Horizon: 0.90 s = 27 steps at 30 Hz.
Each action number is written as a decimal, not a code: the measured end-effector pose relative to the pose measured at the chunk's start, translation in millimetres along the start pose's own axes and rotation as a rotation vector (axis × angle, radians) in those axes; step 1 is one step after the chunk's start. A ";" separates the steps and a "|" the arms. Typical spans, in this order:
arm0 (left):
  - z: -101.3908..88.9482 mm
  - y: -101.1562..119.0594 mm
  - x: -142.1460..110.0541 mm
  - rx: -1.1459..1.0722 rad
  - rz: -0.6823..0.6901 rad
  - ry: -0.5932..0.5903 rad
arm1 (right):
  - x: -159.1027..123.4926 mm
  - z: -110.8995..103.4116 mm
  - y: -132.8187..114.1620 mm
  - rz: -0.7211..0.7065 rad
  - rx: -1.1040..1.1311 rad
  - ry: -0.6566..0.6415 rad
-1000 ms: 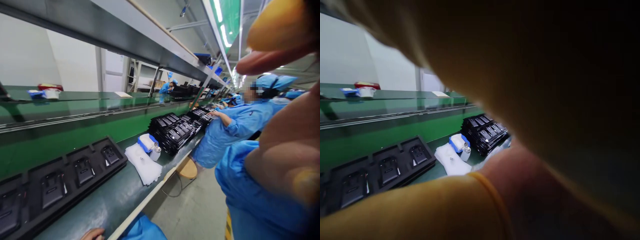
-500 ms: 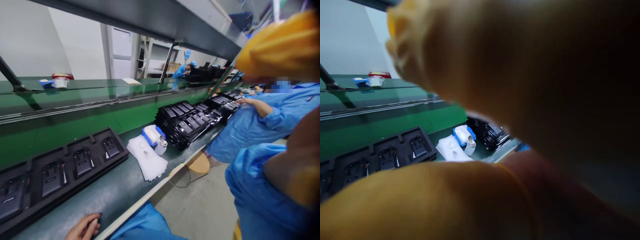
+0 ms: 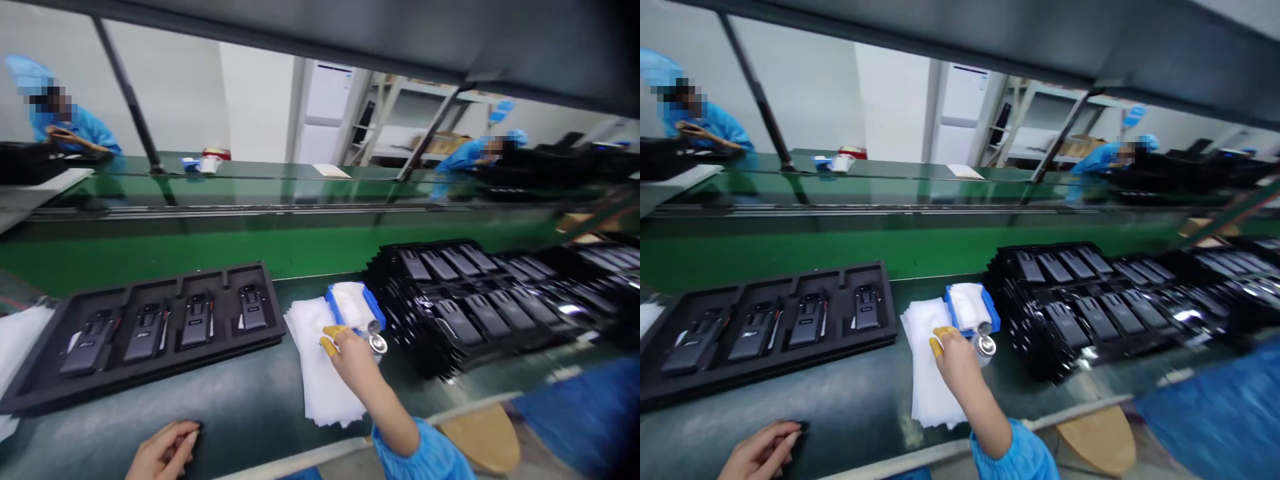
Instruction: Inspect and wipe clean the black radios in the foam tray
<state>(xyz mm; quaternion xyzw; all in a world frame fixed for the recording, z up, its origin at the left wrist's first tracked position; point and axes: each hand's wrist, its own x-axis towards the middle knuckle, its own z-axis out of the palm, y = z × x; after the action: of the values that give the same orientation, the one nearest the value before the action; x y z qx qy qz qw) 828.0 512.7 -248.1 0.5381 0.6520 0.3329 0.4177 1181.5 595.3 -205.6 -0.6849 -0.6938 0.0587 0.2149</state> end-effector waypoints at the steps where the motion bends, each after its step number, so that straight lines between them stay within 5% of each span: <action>1: 1.1 -2.2 -3.5 0.014 0.035 -0.008 | 0.8 13.8 1.1 0.006 -0.009 -0.019; 5: 1.6 -7.2 -18.3 0.040 0.089 0.011 | 3.9 41.5 -0.8 0.044 -0.039 -0.057; 7: -8.0 -6.2 -21.2 0.066 0.105 0.129 | 4.4 45.4 -4.4 0.023 -0.029 -0.067; 10: -43.7 0.0 -13.0 0.231 0.198 0.538 | 3.7 50.5 -14.6 0.015 0.163 -0.101; 12: -77.8 4.6 1.1 0.355 0.184 0.859 | 4.8 57.4 -24.9 0.131 0.428 -0.165; 14: -112.4 6.1 18.9 0.383 0.113 0.990 | 8.5 67.3 -37.1 0.281 0.648 -0.233; 19: -168.2 -9.9 55.0 0.344 -0.109 0.899 | 21.5 89.5 -66.0 0.405 0.768 -0.236; 27: -194.8 -20.1 64.5 0.294 -0.238 0.639 | -7.4 87.0 -85.9 0.425 0.785 -0.155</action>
<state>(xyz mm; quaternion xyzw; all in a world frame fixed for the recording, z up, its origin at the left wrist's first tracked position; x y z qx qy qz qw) 639.0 574.9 -194.3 0.3817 0.8485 0.3358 0.1472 1068.9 601.8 -253.2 -0.6726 -0.4769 0.4112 0.3888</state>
